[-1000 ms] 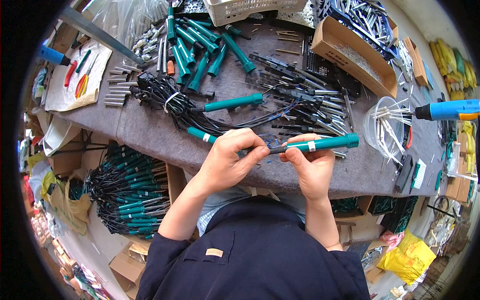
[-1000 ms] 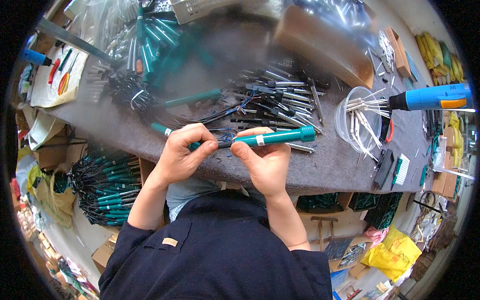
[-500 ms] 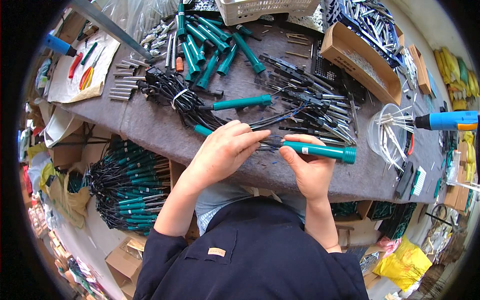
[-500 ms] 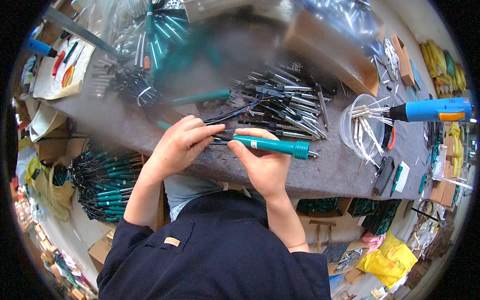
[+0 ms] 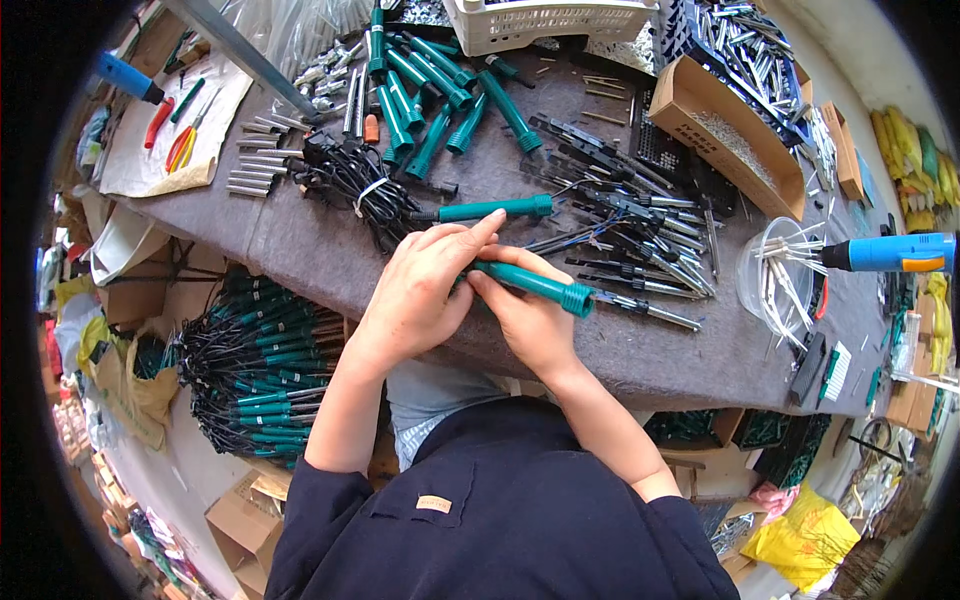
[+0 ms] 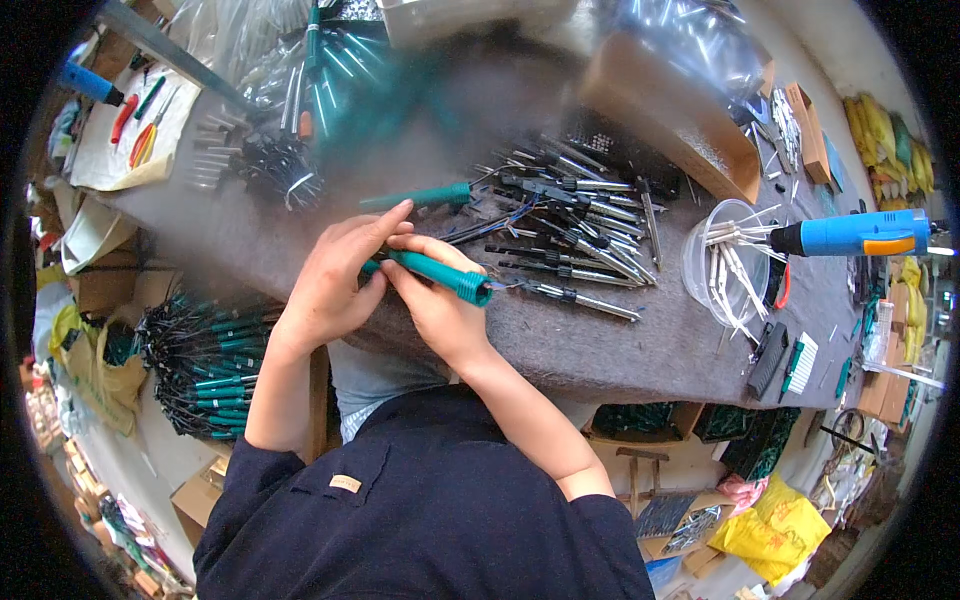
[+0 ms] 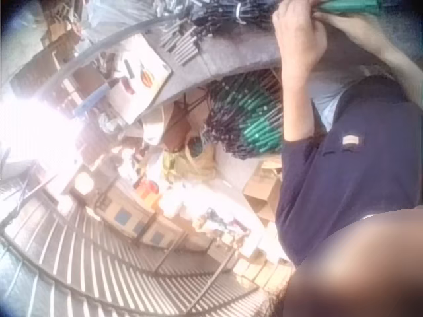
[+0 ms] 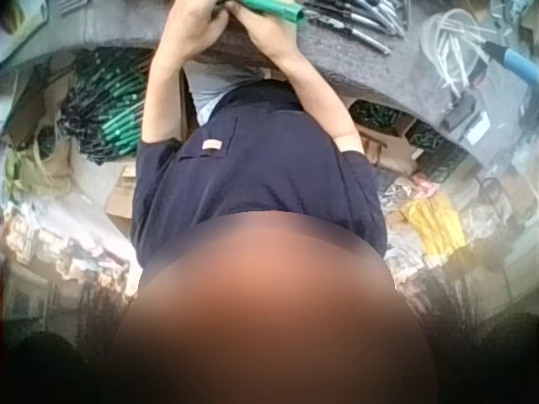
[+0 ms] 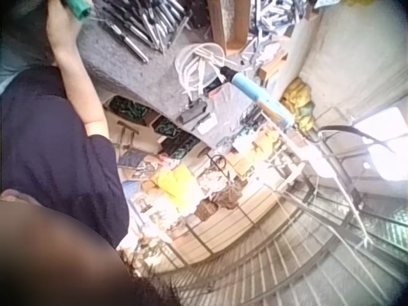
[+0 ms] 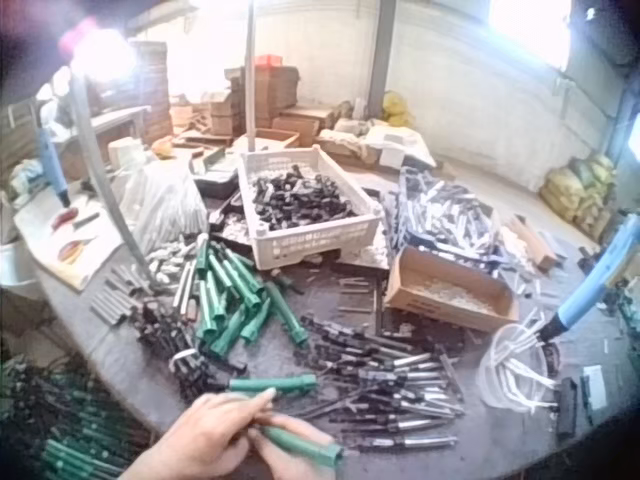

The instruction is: Assembling handheld tools by inserting heating elements into plastic handles and organizing internal wiring at a workshop station.

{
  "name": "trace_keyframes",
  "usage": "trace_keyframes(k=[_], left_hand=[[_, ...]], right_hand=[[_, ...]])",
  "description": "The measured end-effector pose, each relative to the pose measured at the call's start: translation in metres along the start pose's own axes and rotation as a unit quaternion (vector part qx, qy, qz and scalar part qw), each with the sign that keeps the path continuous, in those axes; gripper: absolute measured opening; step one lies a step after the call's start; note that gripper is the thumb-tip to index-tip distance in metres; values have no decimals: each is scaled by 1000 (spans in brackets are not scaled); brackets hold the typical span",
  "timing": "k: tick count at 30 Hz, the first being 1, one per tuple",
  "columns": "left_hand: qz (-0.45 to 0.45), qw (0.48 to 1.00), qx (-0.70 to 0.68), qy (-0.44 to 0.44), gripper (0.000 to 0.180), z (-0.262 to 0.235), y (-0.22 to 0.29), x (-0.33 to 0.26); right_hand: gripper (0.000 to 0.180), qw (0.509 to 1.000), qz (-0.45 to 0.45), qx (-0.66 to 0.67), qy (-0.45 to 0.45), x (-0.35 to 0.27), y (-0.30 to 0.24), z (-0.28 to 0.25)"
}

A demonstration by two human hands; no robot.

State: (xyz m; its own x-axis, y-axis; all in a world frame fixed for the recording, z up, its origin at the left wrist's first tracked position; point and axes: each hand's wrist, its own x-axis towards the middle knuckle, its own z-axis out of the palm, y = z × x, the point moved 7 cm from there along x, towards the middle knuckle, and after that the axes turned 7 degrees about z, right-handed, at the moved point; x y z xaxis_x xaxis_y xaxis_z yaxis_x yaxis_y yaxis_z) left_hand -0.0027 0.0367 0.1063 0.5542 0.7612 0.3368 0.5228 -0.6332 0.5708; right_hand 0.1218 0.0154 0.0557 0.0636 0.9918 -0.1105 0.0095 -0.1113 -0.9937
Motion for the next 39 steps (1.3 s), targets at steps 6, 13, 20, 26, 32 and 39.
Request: trace_keyframes(k=[6,13,20,26,32,39], left_hand=[[0,1000,15,-9,68,7,-5,-5],[68,986,133,73,36,-17,-3,6],[68,992,86,68,33,-6,-8,6],[45,973,216,72,33,-16,-17,-5],[15,963,265,42,29,-33,-29,-7],[-64,970,228,58,32,-25,-17,6]], right_hand=[[55,999,33,18,-31,0,12,-9],[65,975,5,224,7,-16,-25,-55],[26,975,-58,191,98,-9,-34,-78],[9,987,-9,117,111,-5,-25,-84],[7,963,58,225,138,3,-7,-87],[33,975,-23,-38,218,-25,-34,-135]])
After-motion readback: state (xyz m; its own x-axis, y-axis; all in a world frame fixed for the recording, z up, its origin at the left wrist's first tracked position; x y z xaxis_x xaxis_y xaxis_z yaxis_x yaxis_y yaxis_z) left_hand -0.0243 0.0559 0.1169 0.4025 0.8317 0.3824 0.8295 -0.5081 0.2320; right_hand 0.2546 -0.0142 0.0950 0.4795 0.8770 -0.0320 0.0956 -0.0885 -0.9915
